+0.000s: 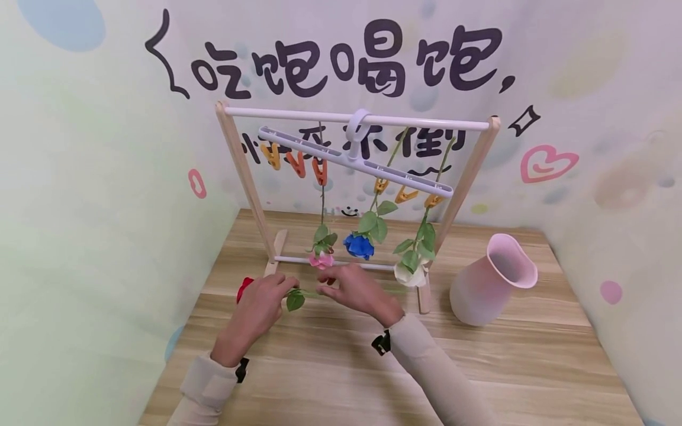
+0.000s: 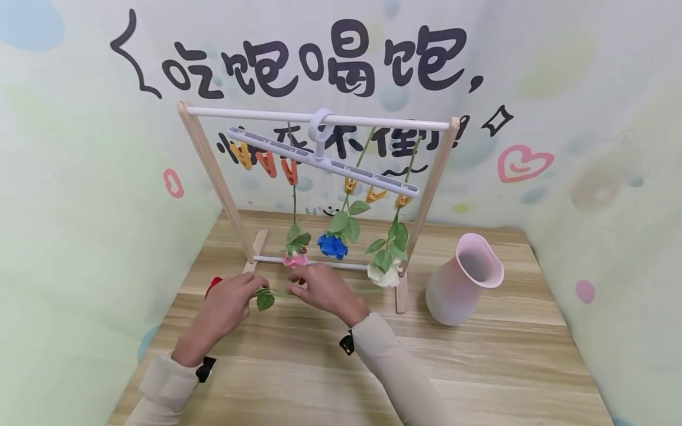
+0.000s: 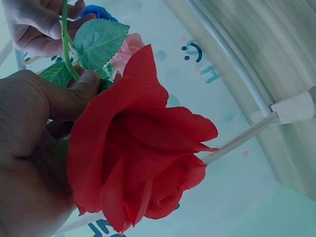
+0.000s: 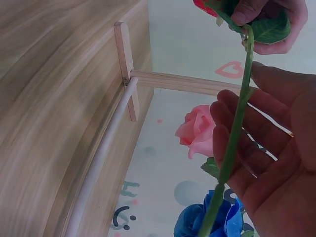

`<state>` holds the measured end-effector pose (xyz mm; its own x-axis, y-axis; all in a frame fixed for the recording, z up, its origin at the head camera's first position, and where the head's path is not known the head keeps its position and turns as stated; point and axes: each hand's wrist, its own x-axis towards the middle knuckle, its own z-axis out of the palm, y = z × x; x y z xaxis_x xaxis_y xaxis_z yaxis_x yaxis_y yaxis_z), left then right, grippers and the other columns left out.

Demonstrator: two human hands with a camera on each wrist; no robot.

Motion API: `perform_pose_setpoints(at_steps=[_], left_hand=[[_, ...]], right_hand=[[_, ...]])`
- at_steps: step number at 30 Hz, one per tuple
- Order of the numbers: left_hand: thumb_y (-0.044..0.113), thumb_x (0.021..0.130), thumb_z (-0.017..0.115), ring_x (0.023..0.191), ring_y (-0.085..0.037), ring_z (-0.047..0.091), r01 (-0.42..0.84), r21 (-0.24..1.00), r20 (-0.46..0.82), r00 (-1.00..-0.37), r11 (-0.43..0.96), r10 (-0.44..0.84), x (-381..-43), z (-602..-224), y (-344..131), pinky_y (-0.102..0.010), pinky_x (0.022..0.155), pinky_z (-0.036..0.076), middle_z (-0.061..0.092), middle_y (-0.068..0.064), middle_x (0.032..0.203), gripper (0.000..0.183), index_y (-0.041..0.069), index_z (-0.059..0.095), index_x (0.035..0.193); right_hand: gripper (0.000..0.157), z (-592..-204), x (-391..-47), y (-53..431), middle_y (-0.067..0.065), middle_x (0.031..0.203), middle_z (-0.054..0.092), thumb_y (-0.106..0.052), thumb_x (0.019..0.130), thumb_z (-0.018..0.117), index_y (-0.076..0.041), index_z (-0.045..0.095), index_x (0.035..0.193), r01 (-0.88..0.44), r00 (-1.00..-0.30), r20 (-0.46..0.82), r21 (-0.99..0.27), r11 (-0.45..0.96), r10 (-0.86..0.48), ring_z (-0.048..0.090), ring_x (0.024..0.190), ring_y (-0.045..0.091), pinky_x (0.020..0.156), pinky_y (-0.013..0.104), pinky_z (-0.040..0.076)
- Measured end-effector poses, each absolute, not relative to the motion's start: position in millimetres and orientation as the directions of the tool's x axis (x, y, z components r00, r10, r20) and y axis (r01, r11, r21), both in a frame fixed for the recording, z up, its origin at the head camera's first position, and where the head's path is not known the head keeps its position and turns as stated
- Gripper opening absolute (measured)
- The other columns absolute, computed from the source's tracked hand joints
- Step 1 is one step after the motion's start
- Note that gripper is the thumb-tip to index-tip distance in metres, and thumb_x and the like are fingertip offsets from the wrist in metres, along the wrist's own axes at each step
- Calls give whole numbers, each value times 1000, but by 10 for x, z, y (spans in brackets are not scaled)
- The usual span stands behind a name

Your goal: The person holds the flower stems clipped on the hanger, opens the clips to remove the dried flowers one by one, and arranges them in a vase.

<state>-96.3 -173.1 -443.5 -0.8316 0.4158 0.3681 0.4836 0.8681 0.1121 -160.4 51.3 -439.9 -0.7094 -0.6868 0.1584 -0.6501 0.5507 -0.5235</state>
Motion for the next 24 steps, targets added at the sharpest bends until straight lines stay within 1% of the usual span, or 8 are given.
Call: perform_pose_setpoints(at_steps=[3,8,15,17,21,24], left_hand=[[-18,72,67,63,-15,50,490,107,361,-830,865,425,-984,-4434,-1714,-26,57,42,61,0,78,43,16,70,98],[-20,70,66,63,-17,51,507,103,373,-817,856,439,-1018,-4435,-1686,-26,56,43,63,-1,79,44,14,70,96],[-18,71,67,68,-19,57,512,82,368,-813,855,452,-1042,-4416,-1643,-32,63,49,63,-2,82,41,13,71,98],[-18,71,67,69,-20,58,510,75,366,-813,857,452,-1046,-4409,-1634,-32,62,49,63,-2,82,41,12,71,98],[-17,71,68,69,-20,57,508,70,354,-817,858,455,-1051,-4391,-1616,-32,62,49,63,-2,83,41,13,71,99],[-15,71,71,70,-19,58,507,75,341,-822,859,456,-1055,-4373,-1595,-33,65,49,63,-2,83,40,14,71,99]], right_hand=[[16,-4420,-1602,521,-7,92,73,-27,94,69,-15,75,101,-647,-699,153,-552,527,-699,65,83,1,76,22,54],[12,-4449,-1602,542,-8,89,72,-22,94,70,-14,77,98,-653,-681,160,-574,494,-714,62,76,0,70,20,52],[12,-4454,-1602,586,-5,91,74,-19,95,68,-13,78,99,-650,-656,142,-605,460,-741,64,78,0,75,31,57],[12,-4453,-1601,598,-5,91,75,-19,94,68,-14,78,99,-646,-653,135,-613,455,-745,64,78,-1,74,29,56],[11,-4448,-1592,621,-6,92,75,-19,94,69,-15,78,99,-645,-651,130,-613,455,-748,64,78,-3,71,19,53],[12,-4444,-1585,635,-5,93,76,-20,94,69,-15,78,99,-647,-651,127,-609,459,-749,64,78,-3,70,17,51]])
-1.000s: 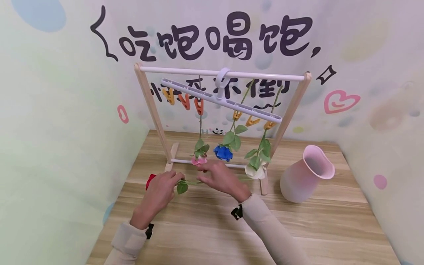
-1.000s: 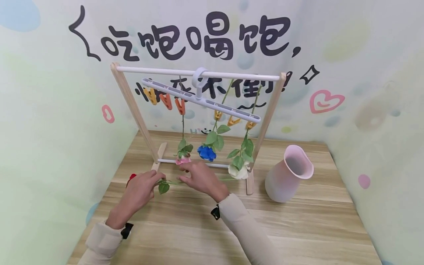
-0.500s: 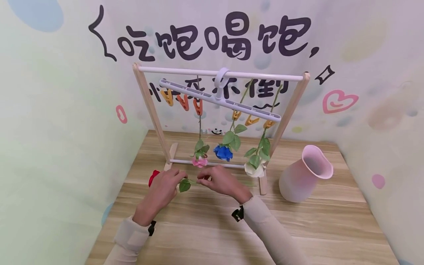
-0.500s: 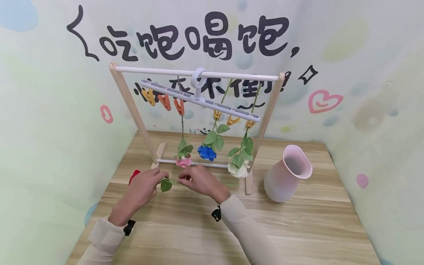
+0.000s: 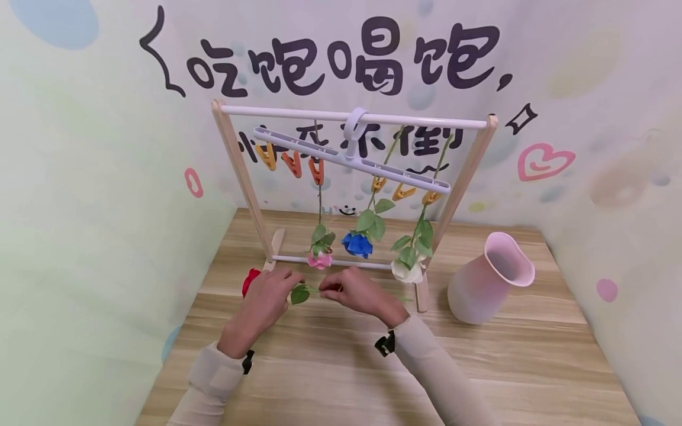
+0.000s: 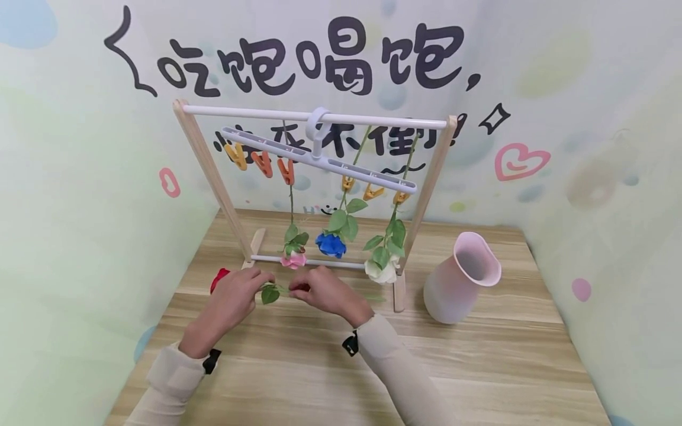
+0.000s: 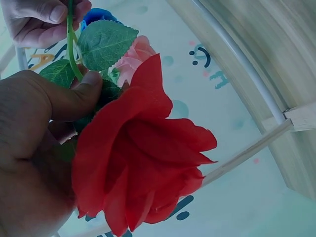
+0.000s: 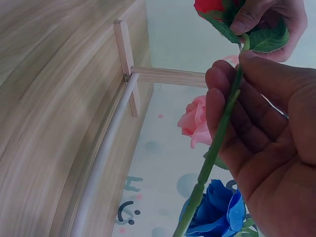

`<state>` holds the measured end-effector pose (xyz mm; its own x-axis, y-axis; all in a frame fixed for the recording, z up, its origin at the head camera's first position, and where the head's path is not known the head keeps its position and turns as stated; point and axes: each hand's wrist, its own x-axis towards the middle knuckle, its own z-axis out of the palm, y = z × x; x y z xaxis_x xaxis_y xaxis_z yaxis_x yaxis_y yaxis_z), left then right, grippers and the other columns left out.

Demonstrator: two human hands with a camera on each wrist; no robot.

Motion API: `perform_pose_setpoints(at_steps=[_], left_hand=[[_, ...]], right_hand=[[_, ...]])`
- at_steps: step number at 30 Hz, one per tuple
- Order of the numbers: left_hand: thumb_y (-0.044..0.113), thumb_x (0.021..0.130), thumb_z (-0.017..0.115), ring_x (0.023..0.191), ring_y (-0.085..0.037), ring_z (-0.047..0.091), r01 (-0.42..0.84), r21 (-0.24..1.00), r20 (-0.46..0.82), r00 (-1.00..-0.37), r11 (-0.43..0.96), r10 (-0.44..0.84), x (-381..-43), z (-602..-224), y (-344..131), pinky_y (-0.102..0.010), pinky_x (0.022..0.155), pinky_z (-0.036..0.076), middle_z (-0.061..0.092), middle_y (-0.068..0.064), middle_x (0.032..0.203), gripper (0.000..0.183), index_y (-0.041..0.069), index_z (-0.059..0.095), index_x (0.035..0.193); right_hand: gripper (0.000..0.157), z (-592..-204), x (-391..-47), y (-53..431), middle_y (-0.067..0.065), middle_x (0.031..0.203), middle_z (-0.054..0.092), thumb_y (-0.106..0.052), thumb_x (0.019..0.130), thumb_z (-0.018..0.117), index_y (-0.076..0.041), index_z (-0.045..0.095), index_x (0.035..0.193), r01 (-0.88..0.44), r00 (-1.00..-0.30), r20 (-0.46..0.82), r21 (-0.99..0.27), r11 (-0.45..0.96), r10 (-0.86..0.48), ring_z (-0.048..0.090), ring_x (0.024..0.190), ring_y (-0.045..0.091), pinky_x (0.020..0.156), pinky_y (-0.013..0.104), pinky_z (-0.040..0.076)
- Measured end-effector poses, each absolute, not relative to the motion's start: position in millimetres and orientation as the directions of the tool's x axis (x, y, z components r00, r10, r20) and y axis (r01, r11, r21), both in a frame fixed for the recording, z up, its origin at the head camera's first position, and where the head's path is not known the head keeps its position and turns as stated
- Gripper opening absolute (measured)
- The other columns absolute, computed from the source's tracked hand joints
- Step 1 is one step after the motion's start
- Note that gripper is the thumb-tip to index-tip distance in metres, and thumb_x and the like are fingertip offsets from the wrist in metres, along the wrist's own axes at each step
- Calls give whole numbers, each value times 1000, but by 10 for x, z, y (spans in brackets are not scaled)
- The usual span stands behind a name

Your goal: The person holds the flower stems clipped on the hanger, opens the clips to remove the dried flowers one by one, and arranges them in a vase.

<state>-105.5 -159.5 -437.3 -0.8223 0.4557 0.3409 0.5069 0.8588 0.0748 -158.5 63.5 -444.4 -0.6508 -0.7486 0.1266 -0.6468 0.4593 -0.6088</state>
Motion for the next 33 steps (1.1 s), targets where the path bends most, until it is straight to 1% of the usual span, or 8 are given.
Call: perform_pose_setpoints(at_steps=[3,8,15,18,22,29,33], left_hand=[[-11,71,76,75,-19,61,510,74,337,-821,857,460,-1063,-4358,-1572,-35,68,51,63,-2,85,40,15,70,100],[-9,70,80,84,-22,64,527,53,333,-810,848,483,-1077,-4343,-1534,-37,77,53,64,-3,89,42,14,69,103],[-7,71,81,85,-22,64,560,27,323,-789,828,523,-1101,-4326,-1481,-36,75,52,64,-4,92,41,13,68,104],[-3,71,83,87,-21,63,560,27,311,-792,828,525,-1098,-4316,-1458,-36,77,53,65,-4,92,41,14,67,105],[1,72,85,90,-22,65,564,27,312,-789,826,529,-1091,-4307,-1432,-37,83,53,67,-4,95,42,15,68,108],[-5,76,77,91,-24,67,597,18,371,-749,802,549,-1106,-4298,-1401,-37,80,51,69,-5,98,40,13,67,109],[-4,78,76,97,-25,67,593,25,368,-754,805,544,-1114,-4283,-1385,-37,84,51,70,-6,104,42,14,67,115]], right_hand=[[12,-4438,-1584,643,-2,93,76,-19,94,69,-14,78,99,-647,-650,120,-605,464,-751,64,78,-2,71,17,52],[11,-4430,-1586,660,1,92,76,-16,93,70,-11,78,98,-641,-649,103,-609,468,-754,64,76,-1,71,18,52],[8,-4468,-1598,701,-1,82,74,-13,92,70,-11,77,94,-629,-655,92,-616,474,-750,59,67,-2,63,18,50],[7,-4479,-1597,722,0,79,73,-11,92,70,-11,77,93,-615,-661,86,-631,473,-746,59,66,-1,62,18,50],[7,-4472,-1588,746,-1,79,72,-8,91,70,-10,77,92,-595,-672,81,-651,472,-736,61,67,0,63,18,51],[8,-4485,-1585,791,-2,79,71,-5,91,69,-9,76,91,-578,-687,95,-672,463,-721,62,68,3,63,19,52],[8,-4486,-1582,820,0,80,72,-4,91,69,-8,76,91,-566,-697,100,-686,458,-711,64,69,6,62,20,52]])
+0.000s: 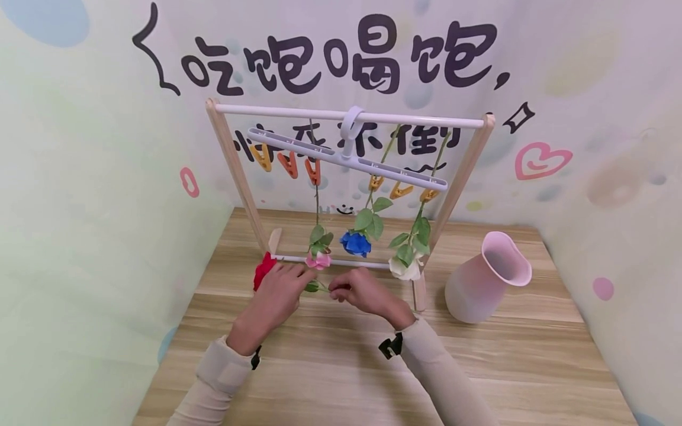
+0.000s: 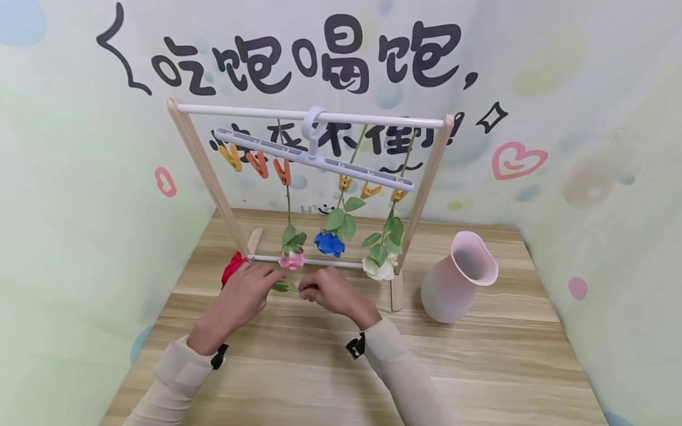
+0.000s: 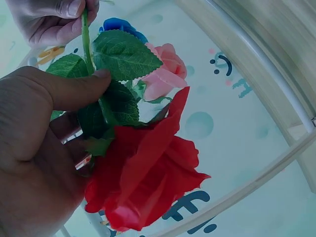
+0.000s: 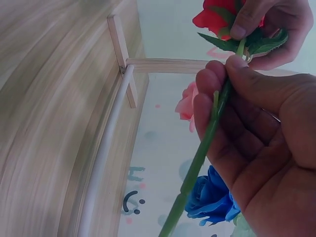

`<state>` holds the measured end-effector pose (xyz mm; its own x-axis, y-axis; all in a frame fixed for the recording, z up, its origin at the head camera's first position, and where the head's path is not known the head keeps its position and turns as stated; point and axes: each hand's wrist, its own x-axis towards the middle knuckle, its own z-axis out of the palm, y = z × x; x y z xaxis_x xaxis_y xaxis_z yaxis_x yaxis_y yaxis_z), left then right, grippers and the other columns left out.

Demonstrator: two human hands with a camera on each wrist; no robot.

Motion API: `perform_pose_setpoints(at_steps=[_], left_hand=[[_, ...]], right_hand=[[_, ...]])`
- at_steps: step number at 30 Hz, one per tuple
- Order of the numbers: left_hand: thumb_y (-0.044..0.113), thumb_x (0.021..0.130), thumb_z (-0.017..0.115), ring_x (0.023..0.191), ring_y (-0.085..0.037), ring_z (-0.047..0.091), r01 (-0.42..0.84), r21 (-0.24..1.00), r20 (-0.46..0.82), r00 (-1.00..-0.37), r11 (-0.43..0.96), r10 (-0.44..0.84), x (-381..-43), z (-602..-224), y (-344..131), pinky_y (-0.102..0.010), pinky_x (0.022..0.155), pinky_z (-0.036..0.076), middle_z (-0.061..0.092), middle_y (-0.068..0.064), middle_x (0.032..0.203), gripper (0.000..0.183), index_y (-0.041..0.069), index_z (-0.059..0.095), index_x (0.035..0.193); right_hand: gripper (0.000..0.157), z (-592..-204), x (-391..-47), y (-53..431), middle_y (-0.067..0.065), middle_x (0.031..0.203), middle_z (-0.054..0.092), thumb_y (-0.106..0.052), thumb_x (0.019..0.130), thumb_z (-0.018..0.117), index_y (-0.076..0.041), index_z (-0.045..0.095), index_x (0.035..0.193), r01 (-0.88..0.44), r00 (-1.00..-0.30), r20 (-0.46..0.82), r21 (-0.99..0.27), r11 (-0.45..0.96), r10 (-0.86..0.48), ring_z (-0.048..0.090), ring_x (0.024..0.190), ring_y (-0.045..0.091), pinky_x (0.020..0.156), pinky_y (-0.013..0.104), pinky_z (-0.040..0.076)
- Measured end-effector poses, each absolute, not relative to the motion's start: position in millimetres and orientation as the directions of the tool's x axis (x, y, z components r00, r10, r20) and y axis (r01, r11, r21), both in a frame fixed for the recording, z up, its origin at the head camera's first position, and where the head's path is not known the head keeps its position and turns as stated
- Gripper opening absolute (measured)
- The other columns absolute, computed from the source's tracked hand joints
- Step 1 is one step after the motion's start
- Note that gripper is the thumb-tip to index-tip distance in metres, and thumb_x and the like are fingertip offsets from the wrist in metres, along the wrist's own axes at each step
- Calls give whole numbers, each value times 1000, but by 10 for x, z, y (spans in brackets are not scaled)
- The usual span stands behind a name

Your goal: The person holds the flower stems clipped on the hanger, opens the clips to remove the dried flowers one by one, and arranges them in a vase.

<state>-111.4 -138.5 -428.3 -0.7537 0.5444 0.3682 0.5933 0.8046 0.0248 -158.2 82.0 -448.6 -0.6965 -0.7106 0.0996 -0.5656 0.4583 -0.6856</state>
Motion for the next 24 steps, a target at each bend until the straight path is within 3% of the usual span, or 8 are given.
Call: perform_pose_setpoints(at_steps=[11,15,20,24], left_hand=[[2,82,76,116,-32,59,543,67,410,-780,837,473,-1097,-4168,-1386,-50,99,47,66,-11,119,47,11,64,126],[10,86,75,122,-35,54,531,88,495,-757,843,426,-1106,-4158,-1432,-54,100,45,61,-15,127,44,8,62,128],[20,83,79,123,-37,51,544,171,614,-711,822,343,-1128,-4163,-1493,-56,96,46,56,-19,130,55,3,59,131],[22,86,73,121,-37,51,553,255,671,-692,793,267,-1150,-4195,-1517,-56,94,47,54,-21,131,55,0,55,132]], right_hand=[[7,-4466,-1583,919,3,77,73,-5,90,70,-8,76,90,-559,-738,140,-675,482,-660,66,66,10,60,20,51],[6,-4429,-1588,980,3,77,72,-7,91,70,-8,76,92,-562,-751,162,-665,492,-640,66,67,11,60,21,50],[8,-4371,-1599,1055,3,79,73,-10,92,69,-8,77,95,-544,-771,160,-669,506,-617,66,68,10,60,21,50],[9,-4312,-1603,1104,1,81,74,-9,93,68,-8,76,96,-521,-794,163,-678,518,-586,67,69,9,60,21,52]])
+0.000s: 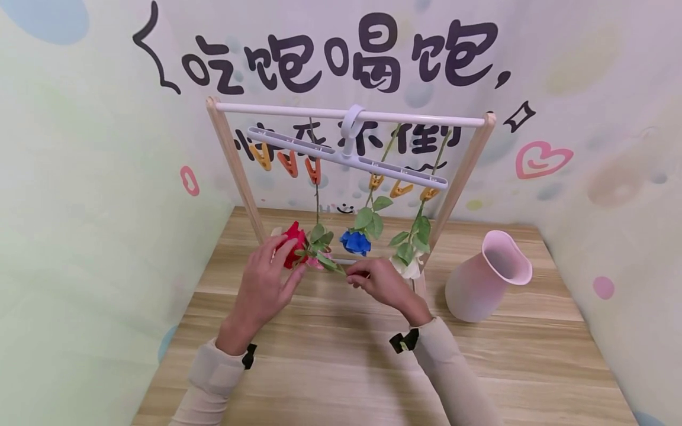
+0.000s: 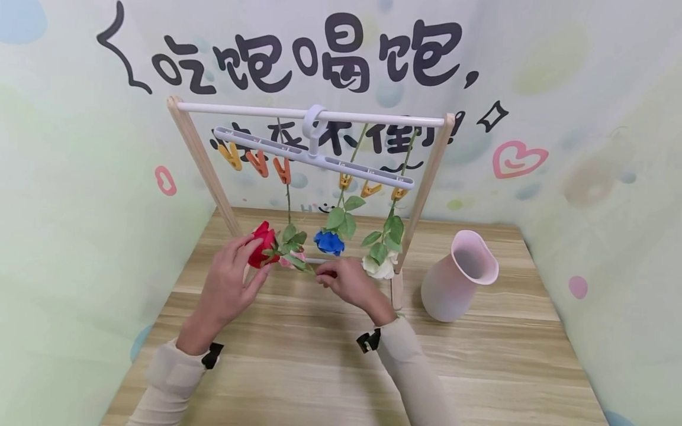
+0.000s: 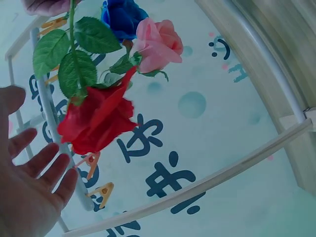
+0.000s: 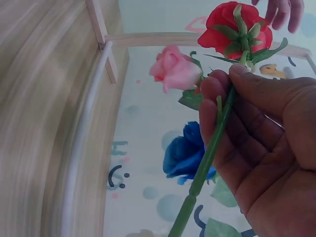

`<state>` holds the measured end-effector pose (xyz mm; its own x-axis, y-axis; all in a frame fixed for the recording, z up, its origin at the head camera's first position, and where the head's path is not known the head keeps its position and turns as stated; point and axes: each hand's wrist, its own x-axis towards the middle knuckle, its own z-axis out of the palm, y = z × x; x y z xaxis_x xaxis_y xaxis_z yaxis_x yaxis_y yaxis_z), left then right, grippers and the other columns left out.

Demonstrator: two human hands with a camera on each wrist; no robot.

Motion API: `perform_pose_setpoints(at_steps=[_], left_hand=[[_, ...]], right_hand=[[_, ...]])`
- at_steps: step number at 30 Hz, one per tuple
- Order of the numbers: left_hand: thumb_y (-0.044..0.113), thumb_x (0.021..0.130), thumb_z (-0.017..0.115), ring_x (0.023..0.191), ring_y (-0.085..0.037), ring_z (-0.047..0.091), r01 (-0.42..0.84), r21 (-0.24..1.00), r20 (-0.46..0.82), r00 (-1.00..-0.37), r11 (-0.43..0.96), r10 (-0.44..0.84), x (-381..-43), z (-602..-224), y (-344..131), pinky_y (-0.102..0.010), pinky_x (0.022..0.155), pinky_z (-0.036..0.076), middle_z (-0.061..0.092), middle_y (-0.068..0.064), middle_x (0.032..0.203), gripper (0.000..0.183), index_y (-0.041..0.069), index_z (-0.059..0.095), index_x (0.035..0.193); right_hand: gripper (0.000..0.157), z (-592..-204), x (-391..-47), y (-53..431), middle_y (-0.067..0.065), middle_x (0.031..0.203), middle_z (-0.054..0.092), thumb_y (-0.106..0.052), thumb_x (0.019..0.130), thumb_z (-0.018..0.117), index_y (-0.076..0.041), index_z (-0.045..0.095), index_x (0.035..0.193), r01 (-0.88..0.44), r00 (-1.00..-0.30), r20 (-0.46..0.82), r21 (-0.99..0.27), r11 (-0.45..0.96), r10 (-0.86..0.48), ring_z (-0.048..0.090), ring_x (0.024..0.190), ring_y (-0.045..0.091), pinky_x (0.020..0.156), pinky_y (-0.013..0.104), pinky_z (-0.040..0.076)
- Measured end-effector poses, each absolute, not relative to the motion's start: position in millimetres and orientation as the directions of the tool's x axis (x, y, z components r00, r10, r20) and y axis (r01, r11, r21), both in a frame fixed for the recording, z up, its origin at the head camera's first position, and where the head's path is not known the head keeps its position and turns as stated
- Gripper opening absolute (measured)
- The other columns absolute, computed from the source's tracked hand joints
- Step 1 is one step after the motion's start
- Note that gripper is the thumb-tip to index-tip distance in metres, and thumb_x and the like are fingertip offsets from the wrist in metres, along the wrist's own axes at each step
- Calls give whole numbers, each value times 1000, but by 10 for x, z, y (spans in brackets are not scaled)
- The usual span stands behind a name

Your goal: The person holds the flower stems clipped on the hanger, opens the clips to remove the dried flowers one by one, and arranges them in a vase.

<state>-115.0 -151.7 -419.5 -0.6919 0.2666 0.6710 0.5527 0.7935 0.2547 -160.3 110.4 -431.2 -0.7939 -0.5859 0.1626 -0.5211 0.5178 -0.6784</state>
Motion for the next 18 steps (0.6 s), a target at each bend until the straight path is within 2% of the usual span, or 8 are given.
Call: perform_pose_setpoints(at_steps=[4,8,13,18], left_hand=[[22,91,65,120,-37,53,548,329,713,-678,769,178,-1179,-4232,-1522,-54,95,48,54,-22,131,52,-3,51,134],[22,94,58,119,-36,52,522,425,720,-690,740,72,-1216,-4271,-1522,-53,98,46,54,-22,130,49,-4,50,135],[21,96,55,119,-36,51,466,562,665,-746,684,-38,-1295,-4309,-1500,-54,100,42,52,-22,131,48,-3,47,136],[22,98,56,124,-35,50,412,628,596,-800,660,-68,-1397,-4366,-1453,-54,103,41,52,-21,133,47,-4,46,136]], right_hand=[[9,-4253,-1613,1166,-1,81,73,-10,93,68,-9,76,97,-501,-815,163,-682,533,-556,66,69,5,61,21,52],[8,-4189,-1624,1229,-1,79,73,-10,93,69,-9,76,95,-497,-822,179,-690,527,-541,65,69,5,61,23,52],[7,-4118,-1639,1290,5,79,73,-8,91,70,-7,76,95,-490,-836,211,-700,519,-506,67,70,17,60,24,51],[8,-4051,-1647,1329,5,78,73,-10,92,70,-7,77,94,-489,-845,227,-696,526,-484,68,70,21,59,24,52]])
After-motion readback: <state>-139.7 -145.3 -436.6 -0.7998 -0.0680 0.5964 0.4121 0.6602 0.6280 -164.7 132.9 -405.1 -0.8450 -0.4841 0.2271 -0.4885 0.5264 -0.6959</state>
